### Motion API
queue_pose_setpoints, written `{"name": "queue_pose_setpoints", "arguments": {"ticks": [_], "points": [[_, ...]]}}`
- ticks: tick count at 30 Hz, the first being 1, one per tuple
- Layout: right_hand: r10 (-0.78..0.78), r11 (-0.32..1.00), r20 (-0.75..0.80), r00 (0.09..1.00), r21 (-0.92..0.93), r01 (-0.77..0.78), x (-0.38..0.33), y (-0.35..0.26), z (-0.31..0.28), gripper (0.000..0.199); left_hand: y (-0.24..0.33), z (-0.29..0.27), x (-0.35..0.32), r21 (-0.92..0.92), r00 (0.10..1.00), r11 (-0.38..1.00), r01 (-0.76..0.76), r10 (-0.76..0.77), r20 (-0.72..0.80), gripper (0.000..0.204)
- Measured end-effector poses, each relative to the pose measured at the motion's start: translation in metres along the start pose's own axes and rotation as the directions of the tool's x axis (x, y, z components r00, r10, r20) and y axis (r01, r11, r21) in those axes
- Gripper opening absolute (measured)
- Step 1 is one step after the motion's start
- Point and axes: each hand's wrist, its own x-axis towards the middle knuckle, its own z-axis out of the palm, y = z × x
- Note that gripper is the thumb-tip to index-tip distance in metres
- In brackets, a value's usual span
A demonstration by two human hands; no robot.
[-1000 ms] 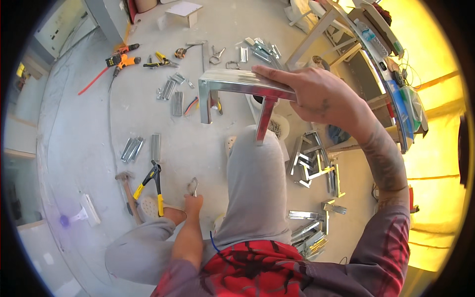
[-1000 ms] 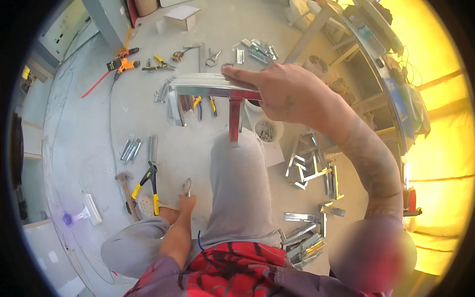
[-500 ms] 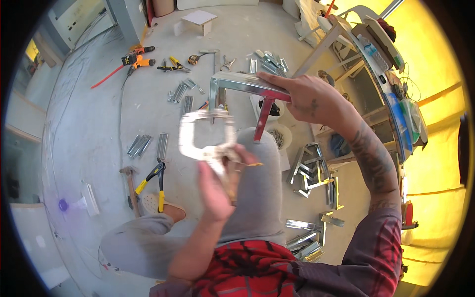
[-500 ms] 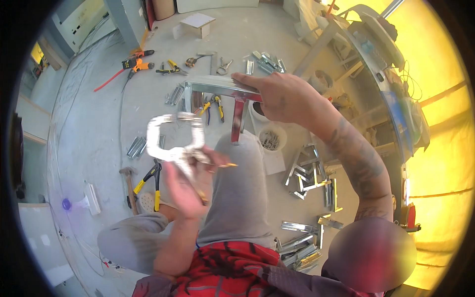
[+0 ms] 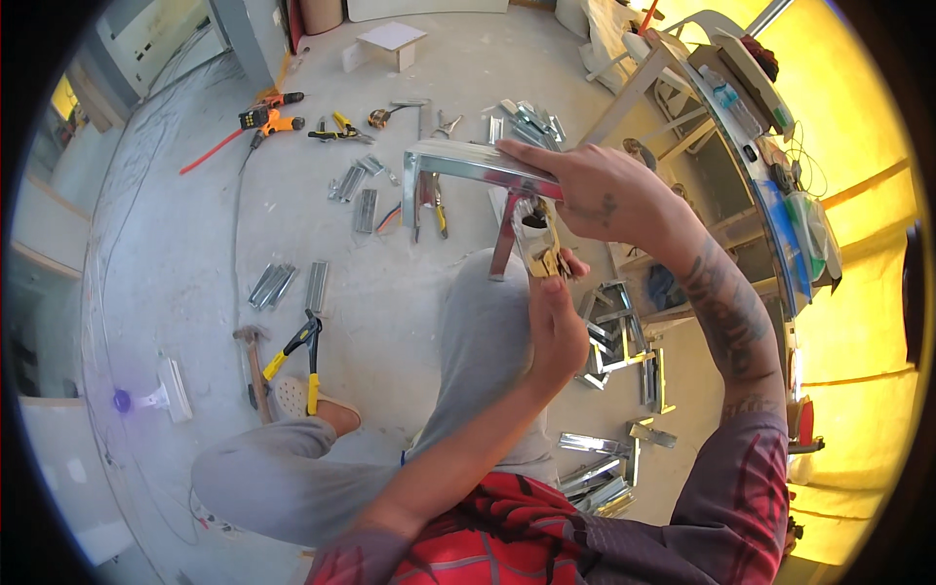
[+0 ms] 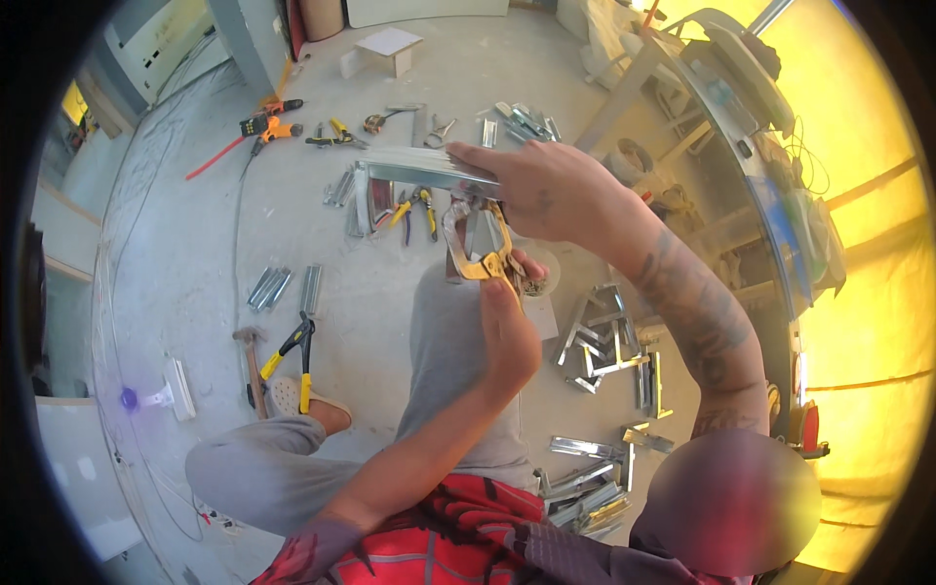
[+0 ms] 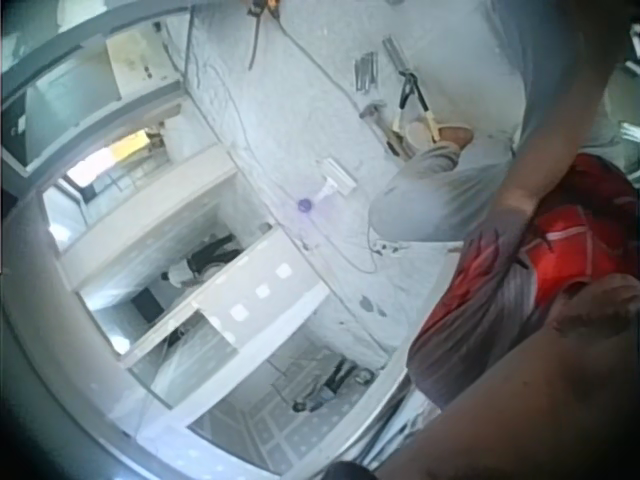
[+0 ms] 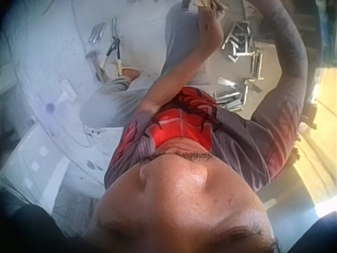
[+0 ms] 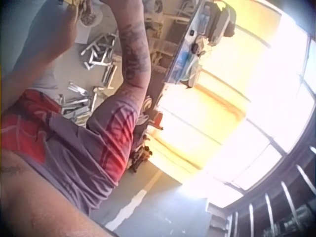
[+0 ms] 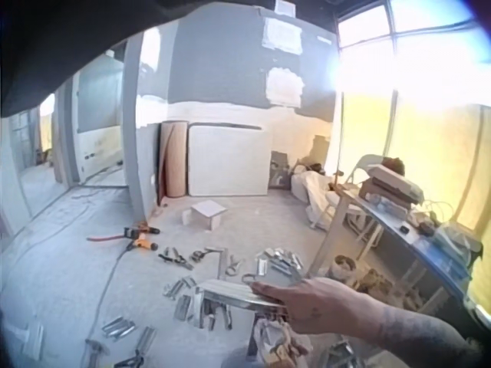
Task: Assemble metal frame components using clamps, a drill, and a rivet tool.
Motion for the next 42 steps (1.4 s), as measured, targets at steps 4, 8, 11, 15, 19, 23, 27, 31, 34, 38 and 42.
{"name": "queue_pose_setpoints", "arguments": {"ticks": [4, 8, 11, 15, 19, 23, 27, 31, 34, 38, 42], "points": [[-0.016, 1.0, -0.008, 1.0, -0.001, 0.016, 0.001, 0.002, 0.001, 0.077, -0.003, 0.001, 0.013, 0.105, 0.994, 0.991, -0.079, 0.086, -0.065, 0.052], [0.015, 1.0, 0.012, 1.0, -0.012, -0.015, 0.002, 0.002, 0.001, 0.079, -0.007, -0.002, 0.015, 0.171, 0.996, 0.983, -0.066, 0.075, -0.048, 0.053], [0.003, 1.0, 0.002, 1.0, -0.028, -0.003, 0.002, 0.002, 0.002, 0.079, -0.012, -0.002, 0.015, 0.165, 0.992, 0.984, -0.071, 0.086, -0.088, 0.054], [0.02, 0.999, 0.006, 1.0, -0.027, -0.02, 0.001, 0.003, 0.003, 0.079, -0.016, 0.001, 0.019, 0.223, 0.985, 0.967, -0.126, 0.148, -0.086, 0.054], [0.001, 0.998, 0.019, 1.0, -0.056, 0.0, 0.003, 0.005, 0.003, 0.08, -0.018, 0.006, 0.027, 0.271, 0.977, 0.953, -0.137, 0.175, -0.12, 0.058], [0.029, 1.0, 0.021, 0.999, 0.005, -0.029, 0.003, 0.007, 0.004, 0.08, -0.02, 0.005, 0.028, 0.244, 0.986, 0.966, -0.079, 0.112, -0.122, 0.06], [0.013, 0.999, 0.018, 1.0, -0.034, -0.012, 0.002, 0.005, 0.005, 0.079, -0.027, 0.002, 0.027, 0.228, 0.984, 0.97, -0.088, 0.12, -0.13, 0.06], [0.01, 1.0, 0.019, 1.0, -0.021, -0.01, 0.002, 0.004, 0.005, 0.079, -0.032, 0.002, 0.028, 0.247, 0.976, 0.961, -0.126, 0.165, -0.145, 0.06], [0.033, 0.999, 0.032, 0.999, -0.035, -0.032, 0.004, 0.003, 0.004, 0.079, -0.033, 0.004, 0.028, 0.259, 0.971, 0.958, -0.123, 0.17, -0.169, 0.06], [0.019, 0.998, 0.022, 1.0, -0.059, -0.018, 0.003, 0.004, 0.004, 0.08, -0.032, 0.01, 0.028, 0.204, 0.977, 0.976, -0.072, 0.11, -0.183, 0.062], [0.007, 0.999, 0.017, 1.0, -0.036, -0.006, 0.002, 0.004, 0.005, 0.079, -0.033, 0.013, 0.029, 0.265, 0.956, 0.964, 0.003, 0.075, -0.285, 0.065]]}}
